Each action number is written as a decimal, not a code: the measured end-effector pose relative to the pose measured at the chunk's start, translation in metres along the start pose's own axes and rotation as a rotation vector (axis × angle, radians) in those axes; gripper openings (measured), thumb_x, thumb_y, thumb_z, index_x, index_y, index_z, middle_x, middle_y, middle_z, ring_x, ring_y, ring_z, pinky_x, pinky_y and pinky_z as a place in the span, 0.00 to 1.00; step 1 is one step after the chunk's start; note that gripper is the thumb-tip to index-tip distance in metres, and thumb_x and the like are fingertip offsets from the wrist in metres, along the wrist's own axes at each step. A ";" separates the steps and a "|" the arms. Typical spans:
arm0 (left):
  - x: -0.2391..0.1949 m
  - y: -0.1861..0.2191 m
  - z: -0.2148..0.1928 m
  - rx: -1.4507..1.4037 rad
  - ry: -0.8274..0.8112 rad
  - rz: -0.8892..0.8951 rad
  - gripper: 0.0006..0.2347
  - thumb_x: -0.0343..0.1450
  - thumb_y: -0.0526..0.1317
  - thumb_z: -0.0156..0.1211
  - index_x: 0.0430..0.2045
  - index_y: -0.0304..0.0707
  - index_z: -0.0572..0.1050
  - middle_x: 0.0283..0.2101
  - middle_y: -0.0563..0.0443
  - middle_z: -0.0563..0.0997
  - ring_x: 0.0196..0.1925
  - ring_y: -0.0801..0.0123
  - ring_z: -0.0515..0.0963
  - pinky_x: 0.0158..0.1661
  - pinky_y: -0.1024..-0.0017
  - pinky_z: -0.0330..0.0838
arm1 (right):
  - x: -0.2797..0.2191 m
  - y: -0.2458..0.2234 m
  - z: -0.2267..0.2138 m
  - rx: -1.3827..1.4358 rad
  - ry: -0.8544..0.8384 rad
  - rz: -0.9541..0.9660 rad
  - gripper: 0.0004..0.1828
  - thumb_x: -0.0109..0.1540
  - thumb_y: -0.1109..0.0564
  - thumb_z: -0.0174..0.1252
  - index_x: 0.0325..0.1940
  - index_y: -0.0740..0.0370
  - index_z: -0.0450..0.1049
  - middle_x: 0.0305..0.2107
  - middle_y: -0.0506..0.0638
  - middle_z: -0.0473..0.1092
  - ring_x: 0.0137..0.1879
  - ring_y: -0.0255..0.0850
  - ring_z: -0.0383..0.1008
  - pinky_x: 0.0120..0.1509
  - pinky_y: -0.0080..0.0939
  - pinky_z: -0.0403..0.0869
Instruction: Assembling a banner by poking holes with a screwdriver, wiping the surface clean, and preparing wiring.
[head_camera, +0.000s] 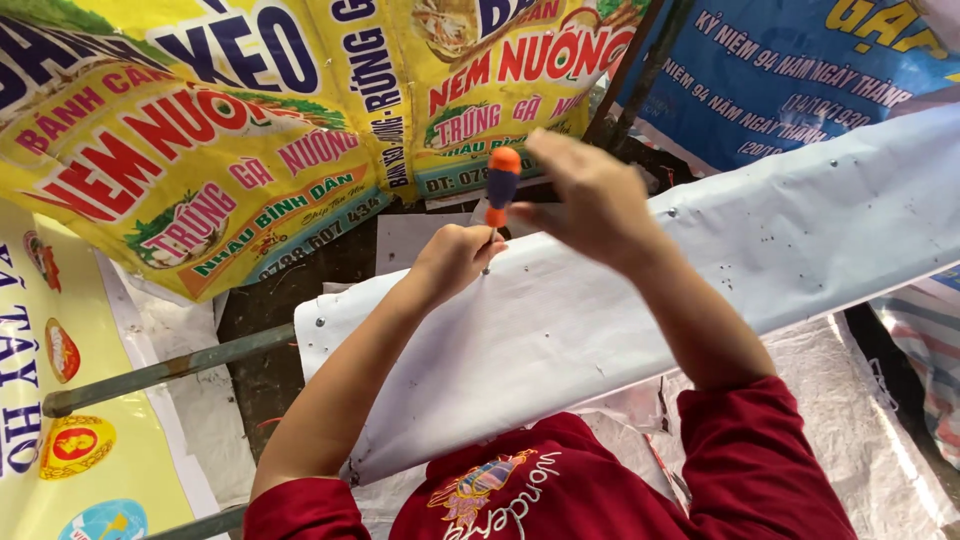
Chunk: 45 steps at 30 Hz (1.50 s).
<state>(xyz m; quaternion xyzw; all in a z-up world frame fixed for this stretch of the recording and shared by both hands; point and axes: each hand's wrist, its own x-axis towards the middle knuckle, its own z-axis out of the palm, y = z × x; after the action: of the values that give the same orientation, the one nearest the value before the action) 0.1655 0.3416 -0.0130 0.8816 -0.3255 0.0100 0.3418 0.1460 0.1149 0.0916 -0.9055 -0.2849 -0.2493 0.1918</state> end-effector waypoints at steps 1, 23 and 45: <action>-0.001 0.001 -0.003 0.001 0.002 0.000 0.05 0.71 0.42 0.64 0.28 0.44 0.78 0.21 0.44 0.80 0.30 0.47 0.83 0.28 0.62 0.76 | 0.007 0.007 -0.005 -0.001 0.001 -0.002 0.32 0.63 0.42 0.65 0.62 0.69 0.74 0.57 0.66 0.73 0.56 0.64 0.76 0.54 0.59 0.76; 0.002 0.044 0.003 -0.300 0.376 -0.108 0.12 0.67 0.37 0.59 0.10 0.47 0.70 0.11 0.59 0.72 0.16 0.67 0.74 0.28 0.78 0.70 | 0.086 -0.038 0.060 -0.380 -0.616 -0.216 0.14 0.53 0.47 0.65 0.16 0.53 0.75 0.13 0.49 0.68 0.22 0.49 0.73 0.24 0.52 0.71; 0.012 0.035 -0.033 -0.446 0.205 0.162 0.09 0.67 0.38 0.71 0.26 0.37 0.74 0.25 0.48 0.78 0.32 0.54 0.83 0.42 0.58 0.77 | 0.063 -0.056 -0.036 -0.077 -0.609 -0.216 0.26 0.62 0.51 0.65 0.60 0.64 0.69 0.56 0.68 0.68 0.51 0.71 0.77 0.35 0.65 0.82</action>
<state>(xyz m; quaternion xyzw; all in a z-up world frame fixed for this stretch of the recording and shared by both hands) 0.1617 0.3353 0.0361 0.7499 -0.3528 0.0548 0.5570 0.1445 0.1665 0.1671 -0.9096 -0.4139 0.0036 0.0360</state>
